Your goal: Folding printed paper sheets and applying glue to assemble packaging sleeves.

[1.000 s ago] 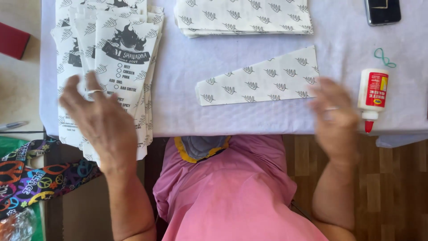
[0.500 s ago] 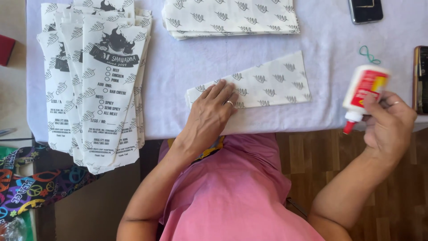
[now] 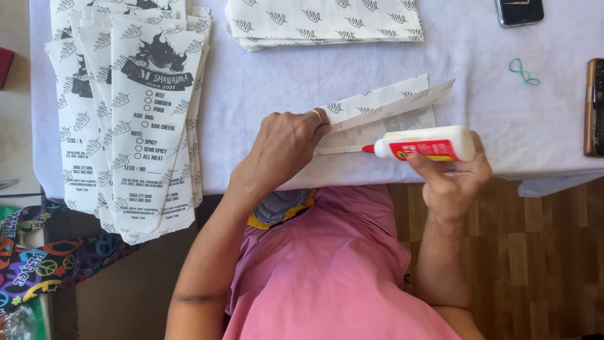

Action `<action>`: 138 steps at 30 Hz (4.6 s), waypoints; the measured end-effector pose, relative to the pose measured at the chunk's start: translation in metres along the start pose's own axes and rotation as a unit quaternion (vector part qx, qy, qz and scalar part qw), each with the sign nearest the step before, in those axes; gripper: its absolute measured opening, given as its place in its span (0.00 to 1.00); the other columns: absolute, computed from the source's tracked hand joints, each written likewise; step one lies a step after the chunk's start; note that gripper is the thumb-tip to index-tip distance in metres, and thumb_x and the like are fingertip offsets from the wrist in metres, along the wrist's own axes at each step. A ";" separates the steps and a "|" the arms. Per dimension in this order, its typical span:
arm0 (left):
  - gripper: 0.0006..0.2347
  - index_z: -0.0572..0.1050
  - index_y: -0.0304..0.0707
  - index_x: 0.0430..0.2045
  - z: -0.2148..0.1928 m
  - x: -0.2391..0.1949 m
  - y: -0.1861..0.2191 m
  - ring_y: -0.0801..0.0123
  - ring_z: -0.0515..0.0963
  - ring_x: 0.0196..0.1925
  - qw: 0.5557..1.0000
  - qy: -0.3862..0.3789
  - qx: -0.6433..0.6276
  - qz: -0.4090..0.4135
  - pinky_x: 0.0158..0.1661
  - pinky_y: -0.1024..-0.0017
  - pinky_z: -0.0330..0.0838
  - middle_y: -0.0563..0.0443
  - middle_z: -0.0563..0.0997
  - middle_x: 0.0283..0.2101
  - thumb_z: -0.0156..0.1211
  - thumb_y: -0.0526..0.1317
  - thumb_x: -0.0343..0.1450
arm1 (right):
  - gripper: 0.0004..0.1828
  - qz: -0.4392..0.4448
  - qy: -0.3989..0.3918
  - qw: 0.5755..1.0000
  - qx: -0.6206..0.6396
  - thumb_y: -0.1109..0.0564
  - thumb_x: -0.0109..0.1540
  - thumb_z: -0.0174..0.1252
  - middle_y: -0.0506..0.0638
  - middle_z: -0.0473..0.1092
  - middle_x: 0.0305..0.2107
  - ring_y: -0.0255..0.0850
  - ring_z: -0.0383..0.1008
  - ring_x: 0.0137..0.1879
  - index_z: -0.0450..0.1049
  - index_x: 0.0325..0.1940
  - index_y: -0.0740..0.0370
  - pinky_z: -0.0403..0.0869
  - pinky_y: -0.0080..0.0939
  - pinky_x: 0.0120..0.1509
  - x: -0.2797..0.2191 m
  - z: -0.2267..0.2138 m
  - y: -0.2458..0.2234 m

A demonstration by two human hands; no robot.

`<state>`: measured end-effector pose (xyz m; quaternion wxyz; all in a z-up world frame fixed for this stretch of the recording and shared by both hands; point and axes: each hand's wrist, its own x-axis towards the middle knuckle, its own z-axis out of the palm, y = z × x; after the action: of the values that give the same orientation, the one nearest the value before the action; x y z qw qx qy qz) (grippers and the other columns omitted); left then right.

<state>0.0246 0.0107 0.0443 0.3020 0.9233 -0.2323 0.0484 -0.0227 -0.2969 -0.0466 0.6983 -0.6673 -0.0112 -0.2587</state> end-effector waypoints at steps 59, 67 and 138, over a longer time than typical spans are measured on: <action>0.11 0.79 0.42 0.48 0.015 -0.019 -0.024 0.46 0.79 0.47 0.995 -0.036 -0.058 0.066 0.36 0.54 0.75 0.43 0.83 0.48 0.60 0.44 0.75 | 0.27 0.019 0.023 1.000 -0.001 0.68 0.65 0.67 0.57 0.69 0.53 0.44 0.73 0.56 0.62 0.63 0.56 0.77 0.44 0.63 0.043 -0.012 -0.042; 0.15 0.80 0.45 0.55 0.022 -0.035 -0.016 0.37 0.72 0.67 0.988 -0.013 0.003 0.155 0.64 0.54 0.69 0.27 0.73 0.63 0.61 0.46 0.75 | 0.23 -0.122 -0.070 0.842 -0.521 0.74 0.70 0.75 0.66 0.75 0.41 0.47 0.76 0.41 0.80 0.69 0.80 0.76 0.45 0.44 0.081 -0.097 -0.044; 0.16 0.74 0.27 0.58 0.039 -0.053 -0.022 0.41 0.61 0.74 0.994 0.054 0.040 0.081 0.71 0.50 0.59 0.36 0.71 0.67 0.58 0.37 0.78 | 0.14 -0.245 -0.171 0.795 -0.527 0.68 0.77 0.59 0.73 0.75 0.55 0.66 0.70 0.61 0.79 0.63 0.85 0.70 0.60 0.65 0.059 -0.030 -0.067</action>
<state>-0.0143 0.0251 -0.0111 0.2723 0.9087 -0.2875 0.1321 -0.0069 -0.3434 0.0338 0.1382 -0.9405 -0.1554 -0.2687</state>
